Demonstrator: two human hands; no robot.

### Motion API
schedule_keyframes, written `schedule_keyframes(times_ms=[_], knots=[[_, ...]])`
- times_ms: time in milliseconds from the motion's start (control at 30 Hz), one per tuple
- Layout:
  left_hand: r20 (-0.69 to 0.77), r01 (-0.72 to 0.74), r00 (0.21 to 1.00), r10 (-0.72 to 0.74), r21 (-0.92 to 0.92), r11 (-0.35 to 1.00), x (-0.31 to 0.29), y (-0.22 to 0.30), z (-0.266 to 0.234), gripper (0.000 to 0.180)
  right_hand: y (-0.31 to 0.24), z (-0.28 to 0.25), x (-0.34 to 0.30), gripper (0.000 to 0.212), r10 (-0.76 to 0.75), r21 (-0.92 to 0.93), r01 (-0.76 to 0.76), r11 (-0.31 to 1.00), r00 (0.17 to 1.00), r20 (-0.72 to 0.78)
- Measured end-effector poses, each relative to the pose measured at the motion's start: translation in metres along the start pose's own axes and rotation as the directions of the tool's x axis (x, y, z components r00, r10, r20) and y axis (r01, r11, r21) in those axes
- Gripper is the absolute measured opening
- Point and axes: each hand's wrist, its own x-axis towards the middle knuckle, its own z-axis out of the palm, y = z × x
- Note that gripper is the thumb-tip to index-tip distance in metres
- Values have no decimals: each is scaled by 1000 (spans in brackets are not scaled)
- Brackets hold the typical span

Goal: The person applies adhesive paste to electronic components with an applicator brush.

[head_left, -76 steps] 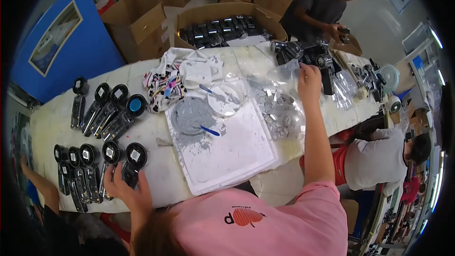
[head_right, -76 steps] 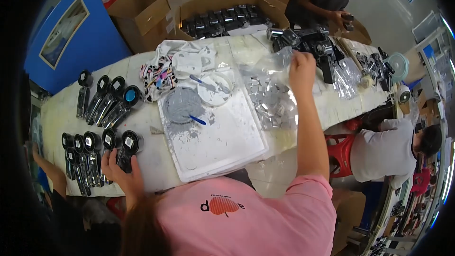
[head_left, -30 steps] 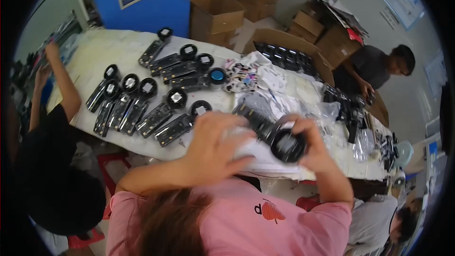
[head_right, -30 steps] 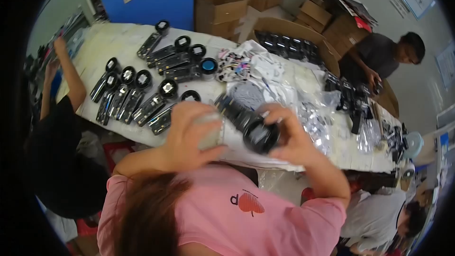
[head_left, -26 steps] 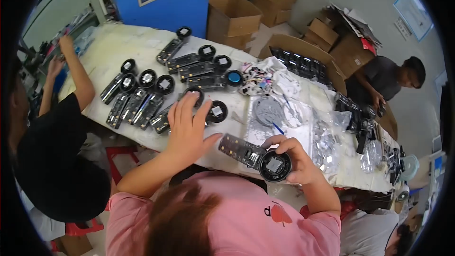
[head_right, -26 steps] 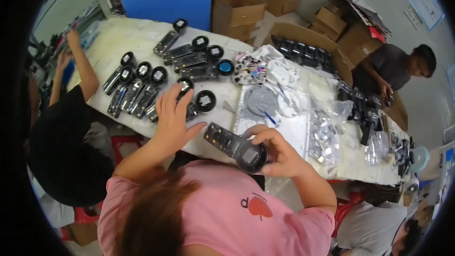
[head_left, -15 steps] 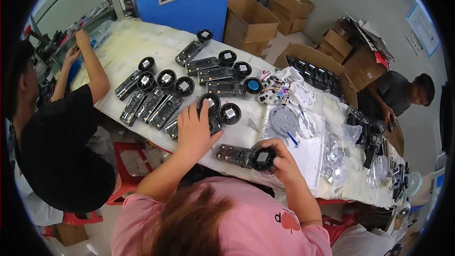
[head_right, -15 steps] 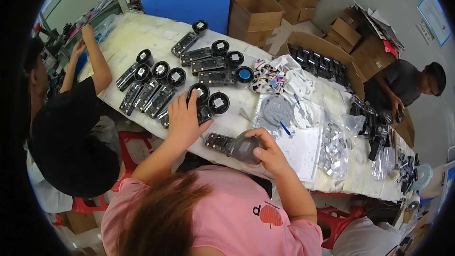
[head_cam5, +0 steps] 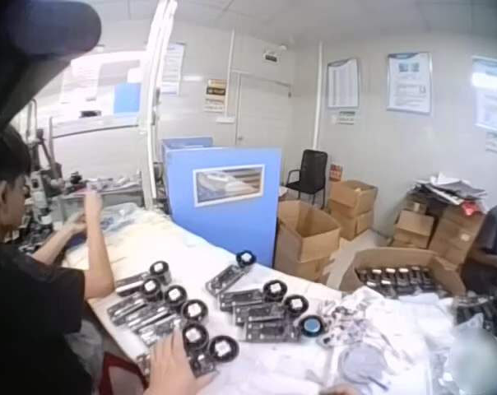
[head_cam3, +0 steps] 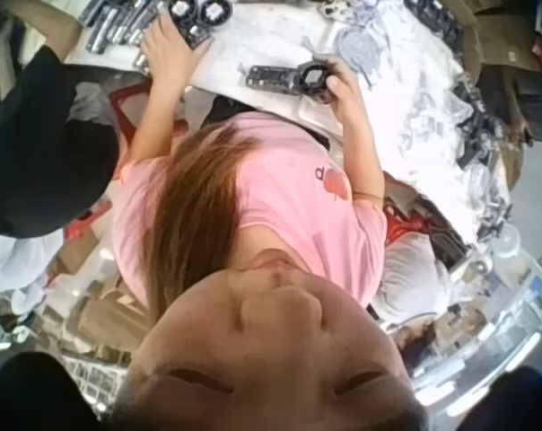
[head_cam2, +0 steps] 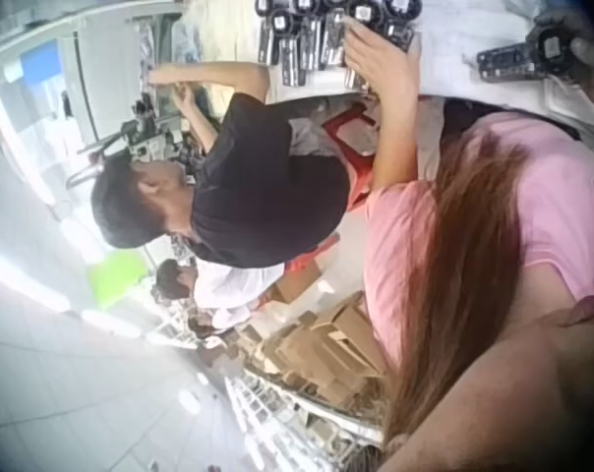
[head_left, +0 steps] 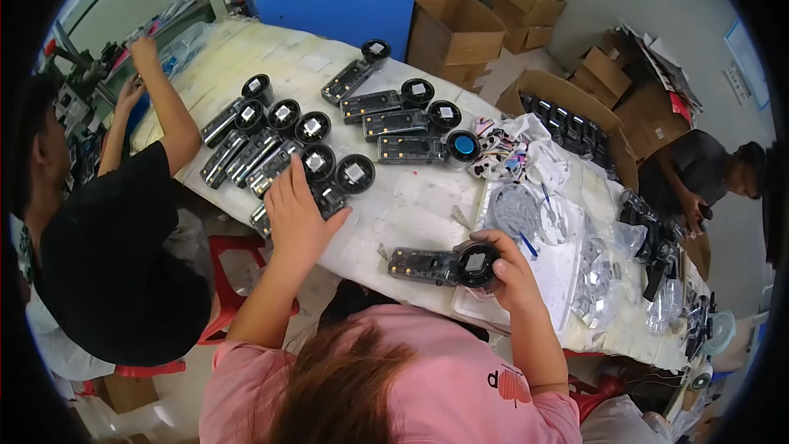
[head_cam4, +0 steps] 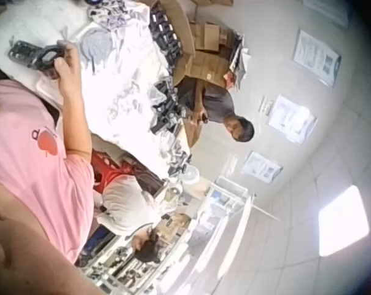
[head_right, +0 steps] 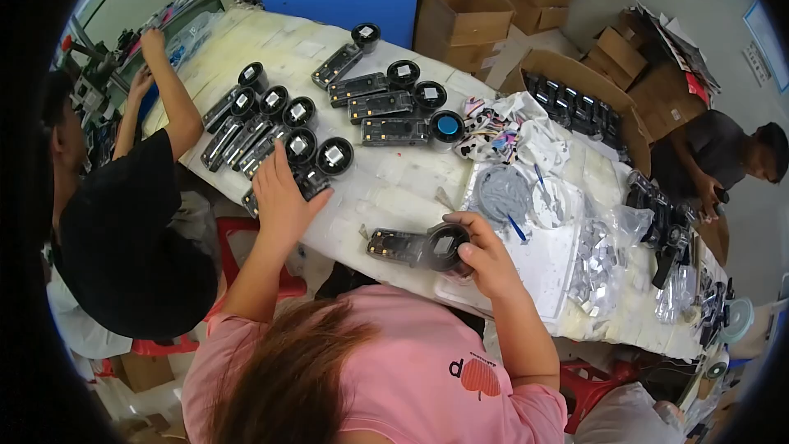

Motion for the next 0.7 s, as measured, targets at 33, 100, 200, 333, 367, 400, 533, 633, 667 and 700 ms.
schedule_keyframes(times_ms=[33, 100, 200, 333, 367, 400, 533, 633, 667, 700], knots=[[-6, -10, 1000, 10, -19, 1000, 7, -4, -4, 108, 1, -1, 2, 66, 10, -23, -10, 1000, 1000, -23], [-89, -84, 992, 88, 42, 996, 10, -8, -14, 100, 1, -2, 1, 72, 9, -45, -12, 999, 999, -52], [220, 194, 975, 19, -896, 400, 7, -20, -23, 87, 4, 1, -1, 73, -27, -36, 24, 999, 996, -80], [245, 289, 947, 206, -933, -216, -2, -10, -33, 95, -3, 2, -5, 61, 20, 75, -19, 997, 1000, -11], [250, 293, 945, 209, -932, -213, -1, -8, -33, 95, -3, 2, -5, 59, 21, 79, -19, 997, 1000, -21], [258, 312, 938, 232, -919, -240, -1, -4, -32, 91, -3, 2, -5, 57, 22, 83, -19, 996, 999, -33], [237, 135, 911, 337, -944, 300, -5, 7, -26, 44, -2, 2, -5, 47, 0, 56, 4, 998, 997, -78], [167, -304, 890, 425, -476, 825, -12, 36, -23, 44, 0, 0, -8, 44, -3, -24, 1, 1000, 996, -86], [175, -300, 889, 424, -477, 826, -15, 37, -17, 44, -1, 1, -9, 42, 18, -13, -20, 1000, 996, -86], [210, -290, 886, 414, -446, 846, -21, 37, -7, 45, 1, 1, -10, 42, 25, -8, -26, 1000, 996, -87]])
